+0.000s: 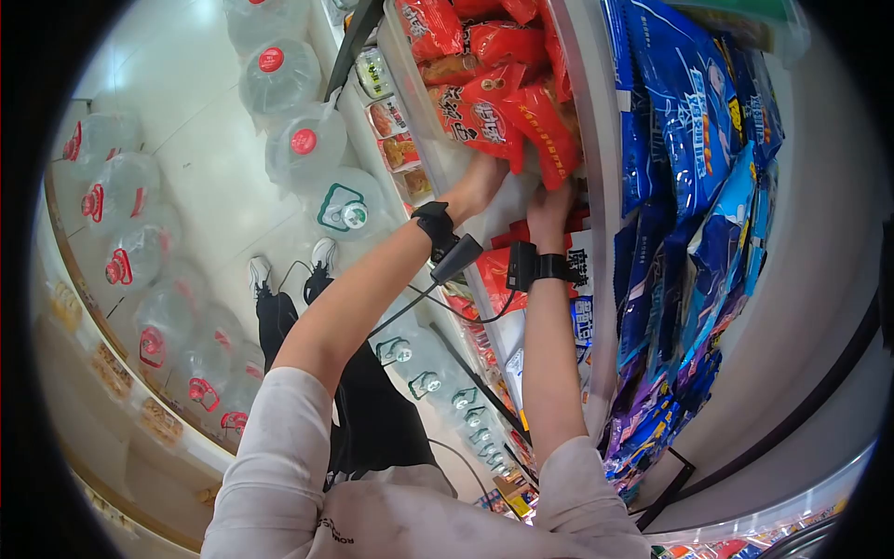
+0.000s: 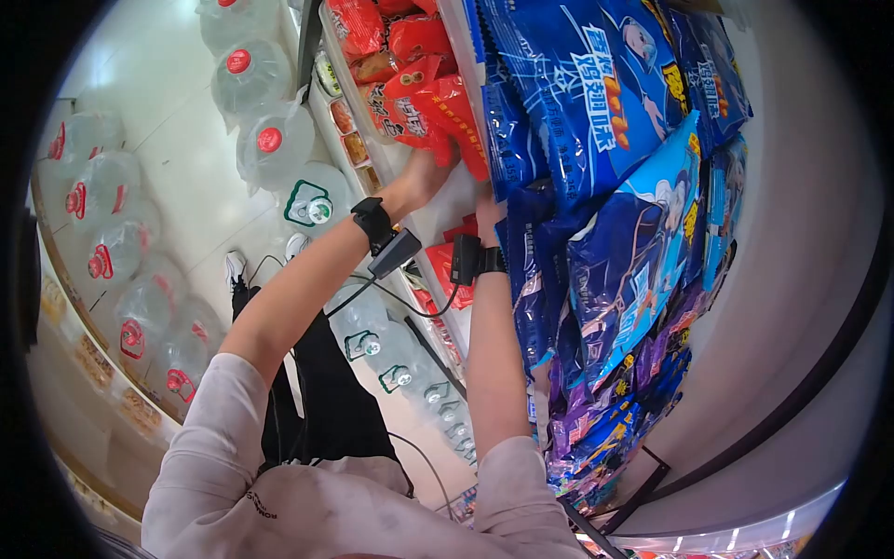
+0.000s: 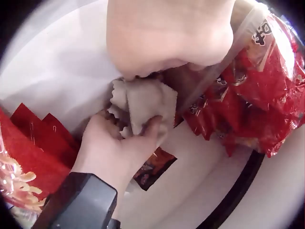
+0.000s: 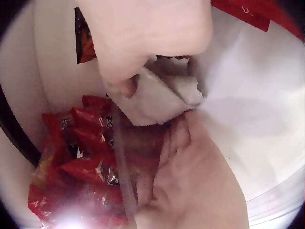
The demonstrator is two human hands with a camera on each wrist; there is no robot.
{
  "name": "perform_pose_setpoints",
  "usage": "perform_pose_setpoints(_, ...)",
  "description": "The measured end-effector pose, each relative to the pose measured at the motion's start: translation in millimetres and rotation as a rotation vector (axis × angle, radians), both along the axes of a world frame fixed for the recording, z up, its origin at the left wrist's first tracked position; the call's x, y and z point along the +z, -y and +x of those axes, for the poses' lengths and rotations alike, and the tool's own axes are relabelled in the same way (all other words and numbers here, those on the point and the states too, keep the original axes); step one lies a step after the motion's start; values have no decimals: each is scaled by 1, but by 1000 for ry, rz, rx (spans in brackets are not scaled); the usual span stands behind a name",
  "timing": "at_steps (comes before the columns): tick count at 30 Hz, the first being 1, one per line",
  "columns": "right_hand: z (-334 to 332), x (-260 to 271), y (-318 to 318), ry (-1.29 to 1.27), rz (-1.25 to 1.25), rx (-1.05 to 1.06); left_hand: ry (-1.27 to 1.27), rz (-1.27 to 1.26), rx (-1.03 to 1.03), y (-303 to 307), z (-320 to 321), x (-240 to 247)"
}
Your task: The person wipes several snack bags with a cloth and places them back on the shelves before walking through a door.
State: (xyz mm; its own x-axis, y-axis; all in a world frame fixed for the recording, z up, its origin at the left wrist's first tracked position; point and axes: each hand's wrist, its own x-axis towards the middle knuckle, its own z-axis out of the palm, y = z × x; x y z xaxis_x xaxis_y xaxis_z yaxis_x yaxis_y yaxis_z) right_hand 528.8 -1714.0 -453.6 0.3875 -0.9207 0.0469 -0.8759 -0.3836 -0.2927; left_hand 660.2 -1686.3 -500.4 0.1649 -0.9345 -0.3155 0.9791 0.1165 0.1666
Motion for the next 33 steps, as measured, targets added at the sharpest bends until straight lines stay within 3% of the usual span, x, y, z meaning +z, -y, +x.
perform_pose_setpoints(3,5,5,6,-92,97,-52,20,-40,-25,4,-2,-6)
perform_pose_setpoints(5,-14,-24,24,60,-5,123,41,-25,-52,3,-1,-6)
perform_pose_setpoints(7,-16,-28,7,-119,-212,134,49,21,-80,-1,-2,-1)
perform_pose_setpoints(9,-10,-30,-6,155,-125,-57,42,24,-106,-4,-4,-2)
perform_pose_setpoints(10,-4,-29,-11,517,73,-246,36,16,-113,-5,-5,-6)
perform_pose_setpoints(15,35,3,-38,1285,314,-554,24,-29,-164,-47,9,22)
perform_pose_setpoints(16,36,8,-45,1293,307,-554,31,-9,-179,-56,12,28)
perform_pose_setpoints(19,56,42,-84,1246,374,-914,-54,46,-210,-81,15,24)
perform_pose_setpoints(20,45,34,-96,1295,426,-714,-80,89,-242,-92,18,23)
perform_pose_setpoints(23,47,49,-146,1410,588,-668,-200,-29,-329,-119,43,18)
perform_pose_setpoints(27,57,91,-218,1293,723,-717,85,-140,-605,-160,86,31)
perform_pose_setpoints(30,42,99,-267,1014,809,-545,224,-224,-654,-201,114,73)
perform_pose_setpoints(33,69,159,-316,497,636,-341,299,-199,-612,-246,143,126)
